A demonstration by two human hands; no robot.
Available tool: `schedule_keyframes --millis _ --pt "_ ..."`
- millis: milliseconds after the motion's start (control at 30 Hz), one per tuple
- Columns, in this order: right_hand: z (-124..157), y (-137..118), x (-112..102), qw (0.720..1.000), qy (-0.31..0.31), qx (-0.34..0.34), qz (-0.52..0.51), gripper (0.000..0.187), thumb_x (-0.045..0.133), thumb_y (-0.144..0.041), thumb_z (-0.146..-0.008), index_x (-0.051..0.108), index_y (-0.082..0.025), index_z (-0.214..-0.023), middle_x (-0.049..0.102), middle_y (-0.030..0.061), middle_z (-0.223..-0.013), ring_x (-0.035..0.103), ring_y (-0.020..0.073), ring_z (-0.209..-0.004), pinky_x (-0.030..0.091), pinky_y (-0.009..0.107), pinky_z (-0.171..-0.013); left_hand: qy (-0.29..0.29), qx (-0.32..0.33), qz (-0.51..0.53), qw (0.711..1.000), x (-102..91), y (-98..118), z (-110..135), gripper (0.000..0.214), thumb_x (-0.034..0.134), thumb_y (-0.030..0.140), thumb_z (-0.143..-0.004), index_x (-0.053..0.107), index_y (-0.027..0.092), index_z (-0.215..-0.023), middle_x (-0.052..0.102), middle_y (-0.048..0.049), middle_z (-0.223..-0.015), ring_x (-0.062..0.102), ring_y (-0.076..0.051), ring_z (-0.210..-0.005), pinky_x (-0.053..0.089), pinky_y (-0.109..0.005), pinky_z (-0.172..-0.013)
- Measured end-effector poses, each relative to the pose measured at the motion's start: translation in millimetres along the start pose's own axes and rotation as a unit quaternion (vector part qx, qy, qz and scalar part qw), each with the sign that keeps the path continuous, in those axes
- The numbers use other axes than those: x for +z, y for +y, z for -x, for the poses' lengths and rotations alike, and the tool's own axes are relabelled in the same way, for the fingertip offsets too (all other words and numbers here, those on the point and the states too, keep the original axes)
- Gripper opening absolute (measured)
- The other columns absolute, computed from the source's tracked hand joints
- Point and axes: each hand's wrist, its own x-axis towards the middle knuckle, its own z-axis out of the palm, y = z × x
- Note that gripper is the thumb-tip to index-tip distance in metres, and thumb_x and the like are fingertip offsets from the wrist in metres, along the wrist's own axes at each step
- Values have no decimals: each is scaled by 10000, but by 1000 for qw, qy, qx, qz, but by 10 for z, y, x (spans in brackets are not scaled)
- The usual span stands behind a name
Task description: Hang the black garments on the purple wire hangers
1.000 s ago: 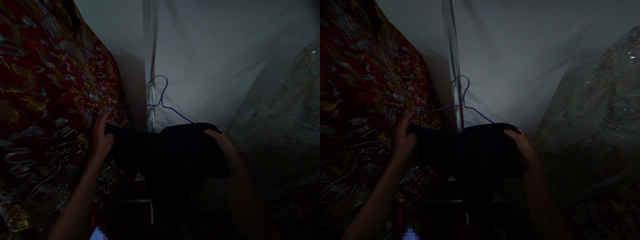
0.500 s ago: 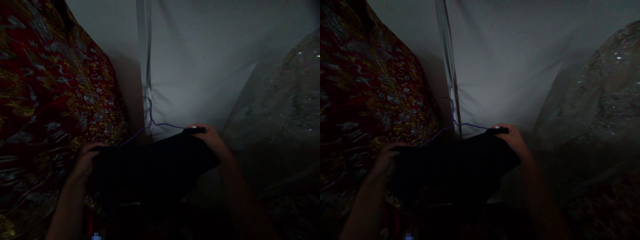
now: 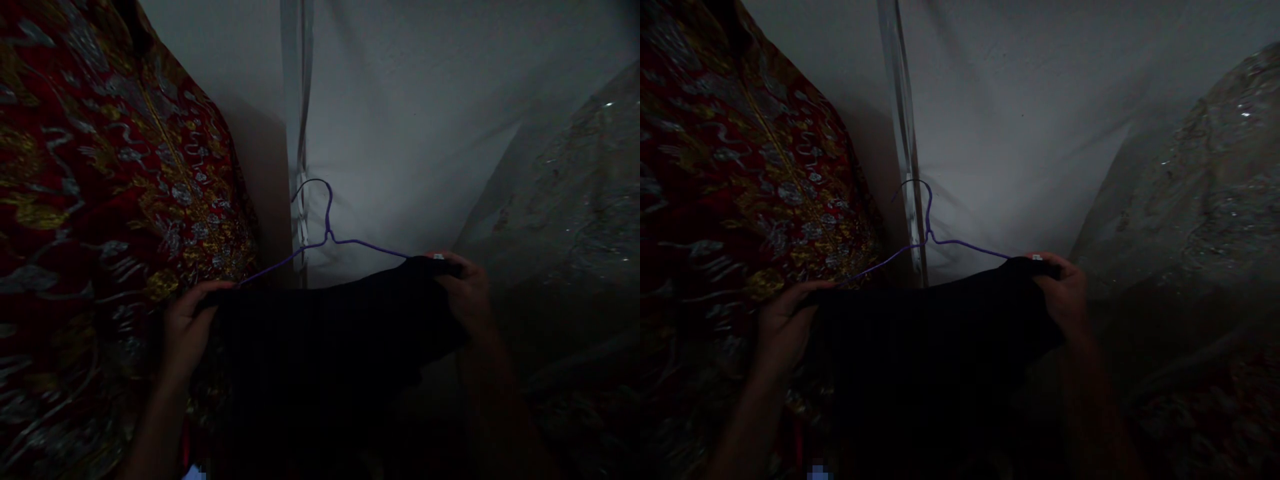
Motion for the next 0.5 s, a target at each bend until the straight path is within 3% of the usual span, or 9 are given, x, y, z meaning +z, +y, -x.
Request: schedule_keyframes --millis 100,233,433,500 --pt "101 27 44 1000 20 -8 -9 204 699 -215 -510 721 -285 -700 703 -3 -740 628 213 -753 503 311 -737 110 -31 52 992 219 54 53 392 577 187 -735 698 243 -1103 739 -24 -1025 691 -182 -856 562 -274 -775" --pt "116 31 179 997 66 -12 -25 186 684 -247 -537 709 -259 -721 681 -7 -715 632 205 -744 500 304 -714 126 -59 153 978 496 96 -19 389 537 263 -798 664 214 -1163 749 -57 -1015 714 -186 -856 565 -326 -844" --pt "-52 -18 357 995 -15 68 -67 262 743 -277 -520 706 -234 -776 674 -35 -639 631 182 -606 479 276 -578 187 -32 215 958 668 157 -348 554 594 258 -780 537 248 -1331 707 -70 -1213 722 -182 -883 560 -353 -869" --pt "-71 -32 396 993 -29 82 -80 278 754 -265 -518 715 -229 -792 682 -43 -645 619 164 -575 470 261 -557 212 2 196 957 658 145 -421 482 594 266 -794 593 225 -1275 724 -63 -1177 708 -170 -908 546 -321 -876"
